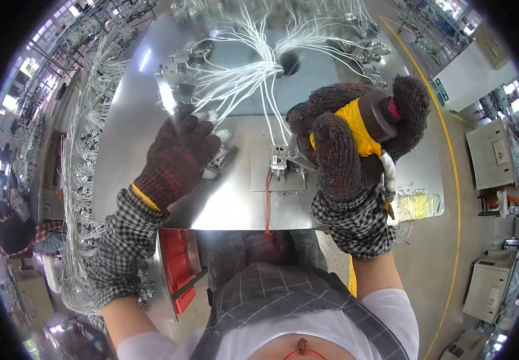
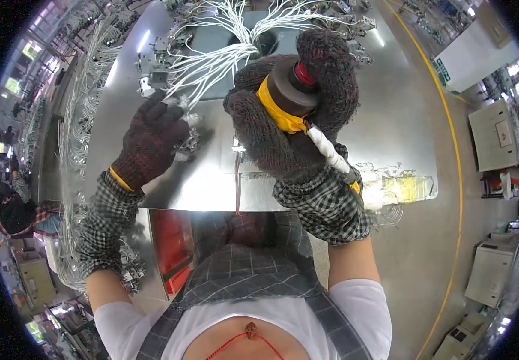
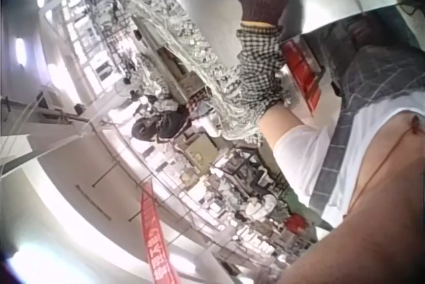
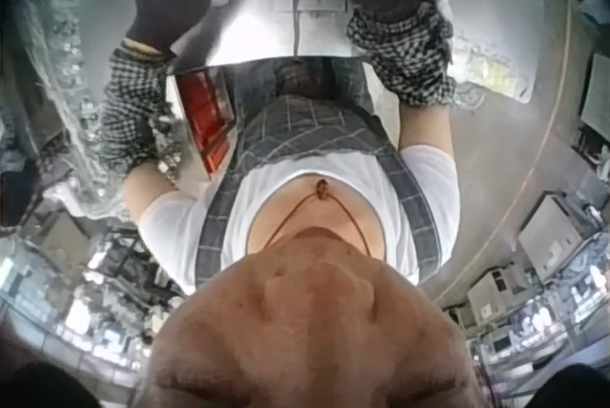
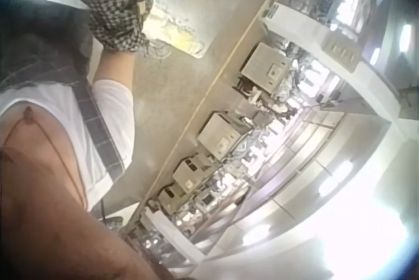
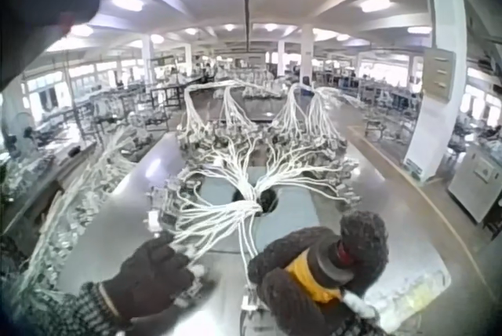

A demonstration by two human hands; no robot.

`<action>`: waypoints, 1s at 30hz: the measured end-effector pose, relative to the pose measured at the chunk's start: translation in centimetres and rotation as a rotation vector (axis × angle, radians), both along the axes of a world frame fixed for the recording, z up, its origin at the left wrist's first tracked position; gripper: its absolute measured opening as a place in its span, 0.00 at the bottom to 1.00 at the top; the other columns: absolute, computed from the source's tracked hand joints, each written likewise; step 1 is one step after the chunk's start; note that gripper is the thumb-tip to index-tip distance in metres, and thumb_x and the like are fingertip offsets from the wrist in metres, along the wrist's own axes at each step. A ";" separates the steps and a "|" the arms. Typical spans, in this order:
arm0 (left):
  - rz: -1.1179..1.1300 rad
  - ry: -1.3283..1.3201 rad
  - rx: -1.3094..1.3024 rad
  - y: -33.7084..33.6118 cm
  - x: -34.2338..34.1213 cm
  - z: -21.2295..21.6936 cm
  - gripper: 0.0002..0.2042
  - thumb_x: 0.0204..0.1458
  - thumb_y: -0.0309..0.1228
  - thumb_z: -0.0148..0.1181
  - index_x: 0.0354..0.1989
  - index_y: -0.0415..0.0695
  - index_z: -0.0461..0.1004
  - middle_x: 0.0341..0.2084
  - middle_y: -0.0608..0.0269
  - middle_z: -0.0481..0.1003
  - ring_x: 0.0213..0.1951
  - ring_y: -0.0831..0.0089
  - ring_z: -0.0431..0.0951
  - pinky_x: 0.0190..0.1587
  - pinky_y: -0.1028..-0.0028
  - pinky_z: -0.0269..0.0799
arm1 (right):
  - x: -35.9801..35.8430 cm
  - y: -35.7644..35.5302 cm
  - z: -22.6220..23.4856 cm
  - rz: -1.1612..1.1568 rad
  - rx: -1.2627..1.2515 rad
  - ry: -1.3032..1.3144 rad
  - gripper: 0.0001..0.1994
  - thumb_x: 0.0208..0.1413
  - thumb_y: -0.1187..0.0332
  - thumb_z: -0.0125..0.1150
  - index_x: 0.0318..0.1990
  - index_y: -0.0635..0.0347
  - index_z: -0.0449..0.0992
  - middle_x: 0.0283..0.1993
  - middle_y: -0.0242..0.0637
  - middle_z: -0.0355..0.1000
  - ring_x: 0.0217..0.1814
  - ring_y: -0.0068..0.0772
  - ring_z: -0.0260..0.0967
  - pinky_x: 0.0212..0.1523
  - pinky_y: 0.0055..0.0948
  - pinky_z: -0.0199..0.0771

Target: Assembling and securing components of a large wiring harness on a production table.

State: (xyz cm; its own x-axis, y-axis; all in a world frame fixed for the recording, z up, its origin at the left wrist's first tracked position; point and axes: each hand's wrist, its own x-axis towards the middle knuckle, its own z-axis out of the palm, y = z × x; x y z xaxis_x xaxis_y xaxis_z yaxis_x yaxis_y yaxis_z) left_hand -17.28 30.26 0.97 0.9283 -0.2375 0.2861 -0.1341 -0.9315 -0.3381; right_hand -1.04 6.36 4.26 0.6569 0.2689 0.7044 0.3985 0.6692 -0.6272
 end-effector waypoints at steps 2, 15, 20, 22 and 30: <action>0.021 -0.018 -0.004 -1.0 0.1 -0.4 0.16 0.54 0.34 0.65 0.52 0.49 0.78 0.54 0.57 0.78 0.59 0.58 0.76 0.70 0.55 0.66 | 0.0 0.0 0.0 0.003 0.005 0.038 0.42 0.53 0.77 0.79 0.73 0.57 0.60 0.49 0.41 0.80 0.48 0.32 0.82 0.51 0.37 0.86; 0.043 0.099 -1.848 -5.8 1.2 3.4 0.30 0.53 0.27 0.72 0.66 0.43 0.71 0.53 0.57 0.81 0.52 0.67 0.81 0.51 0.62 0.81 | 0.4 -1.5 -1.1 0.220 -0.086 0.264 0.34 0.61 0.73 0.71 0.73 0.53 0.61 0.55 0.45 0.77 0.53 0.42 0.81 0.53 0.44 0.87; 0.035 0.043 -0.875 -8.9 0.6 0.5 0.30 0.50 0.36 0.76 0.62 0.44 0.75 0.44 0.51 0.79 0.47 0.56 0.82 0.50 0.63 0.79 | 1.4 -0.9 -0.9 0.002 -0.154 -0.193 0.33 0.67 0.71 0.65 0.75 0.45 0.56 0.55 0.51 0.76 0.47 0.48 0.82 0.48 0.49 0.90; 0.055 0.027 -0.923 -9.1 0.6 0.4 0.31 0.48 0.41 0.77 0.62 0.45 0.75 0.42 0.52 0.79 0.45 0.55 0.83 0.47 0.62 0.79 | 1.7 -0.5 -0.6 -0.084 -0.115 -0.273 0.36 0.66 0.74 0.65 0.76 0.43 0.53 0.50 0.51 0.78 0.41 0.46 0.83 0.41 0.46 0.90; -0.044 -0.076 -1.307 -10.5 3.6 -0.3 0.33 0.50 0.42 0.76 0.65 0.43 0.75 0.46 0.49 0.80 0.45 0.57 0.84 0.48 0.62 0.79 | 1.7 -1.1 1.7 -0.042 0.138 0.155 0.35 0.67 0.74 0.59 0.76 0.41 0.51 0.42 0.45 0.75 0.28 0.35 0.74 0.31 0.42 0.85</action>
